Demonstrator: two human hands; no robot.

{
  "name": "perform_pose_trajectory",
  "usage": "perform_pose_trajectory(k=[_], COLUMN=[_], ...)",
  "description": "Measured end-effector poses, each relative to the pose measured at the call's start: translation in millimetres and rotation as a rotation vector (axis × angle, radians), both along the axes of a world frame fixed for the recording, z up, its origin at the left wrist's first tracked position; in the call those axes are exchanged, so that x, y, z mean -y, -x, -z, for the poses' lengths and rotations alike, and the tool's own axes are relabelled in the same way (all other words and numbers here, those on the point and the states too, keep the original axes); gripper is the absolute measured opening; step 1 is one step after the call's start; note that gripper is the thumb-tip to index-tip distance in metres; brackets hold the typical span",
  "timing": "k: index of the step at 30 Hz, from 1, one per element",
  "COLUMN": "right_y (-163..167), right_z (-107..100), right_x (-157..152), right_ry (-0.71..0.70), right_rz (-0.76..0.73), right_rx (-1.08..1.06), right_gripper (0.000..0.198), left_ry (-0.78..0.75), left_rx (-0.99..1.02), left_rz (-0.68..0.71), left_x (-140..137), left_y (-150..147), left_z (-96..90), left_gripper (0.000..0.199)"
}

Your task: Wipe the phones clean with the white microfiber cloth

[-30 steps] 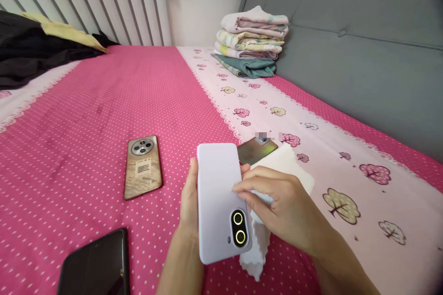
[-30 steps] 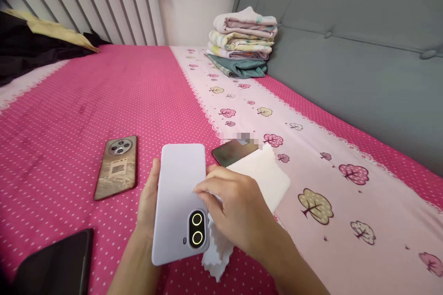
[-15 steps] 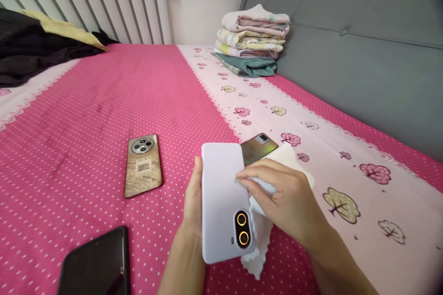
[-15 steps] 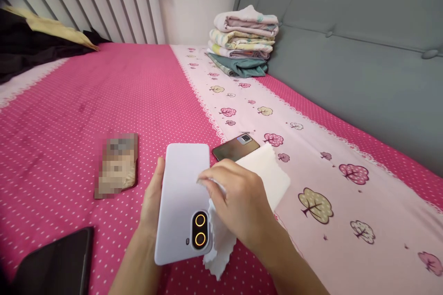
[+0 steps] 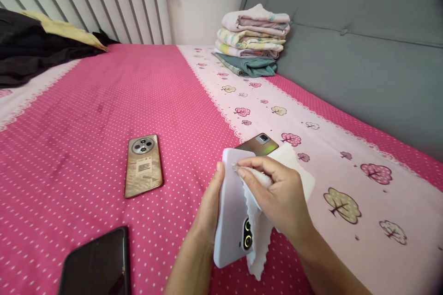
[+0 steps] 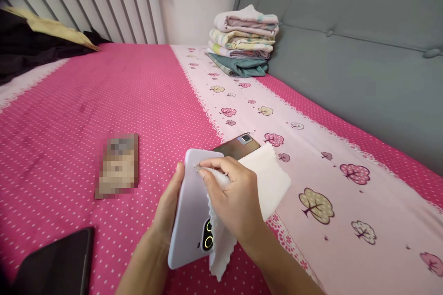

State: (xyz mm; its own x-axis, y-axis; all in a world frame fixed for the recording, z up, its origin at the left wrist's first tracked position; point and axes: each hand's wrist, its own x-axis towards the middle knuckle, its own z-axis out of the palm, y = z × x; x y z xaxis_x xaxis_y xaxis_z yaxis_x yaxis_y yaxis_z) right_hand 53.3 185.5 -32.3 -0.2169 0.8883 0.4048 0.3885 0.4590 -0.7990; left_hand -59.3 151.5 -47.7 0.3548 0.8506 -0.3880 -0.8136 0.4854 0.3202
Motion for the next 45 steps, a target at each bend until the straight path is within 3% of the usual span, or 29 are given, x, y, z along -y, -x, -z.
perform_pose_trajectory(k=[8, 14, 23, 32, 45], right_y=[5.0, 3.3, -1.5, -6.2, -17.3], right_z=[-6.0, -5.9, -7.0, -10.7, -21.5], right_x=[11.4, 14.6, 23.6, 19.2, 9.9], right_ry=[0.011, 0.063, 0.117, 0.117, 0.079], right_rz=[-0.299, -0.496, -0.739, -0.812, -0.689], right_rx=[0.069, 0.205, 0.384, 0.405, 0.438], right_gripper=[0.013, 0.013, 0.013, 0.014, 0.015], left_ry=[-0.014, 0.052, 0.107, 0.046, -0.099], left_rx=[0.086, 0.026, -0.117, -0.011, 0.109], left_rz=[-0.067, -0.015, -0.274, -0.386, -0.437], left_x=[-3.0, -6.1, -8.9, -6.8, -6.8], left_y=[0.8, 4.8, 6.3, 13.7, 25.1], left_z=[2.3, 10.4, 0.1, 4.7, 16.6], left_gripper=[0.046, 0.068, 0.072, 0.070, 0.072])
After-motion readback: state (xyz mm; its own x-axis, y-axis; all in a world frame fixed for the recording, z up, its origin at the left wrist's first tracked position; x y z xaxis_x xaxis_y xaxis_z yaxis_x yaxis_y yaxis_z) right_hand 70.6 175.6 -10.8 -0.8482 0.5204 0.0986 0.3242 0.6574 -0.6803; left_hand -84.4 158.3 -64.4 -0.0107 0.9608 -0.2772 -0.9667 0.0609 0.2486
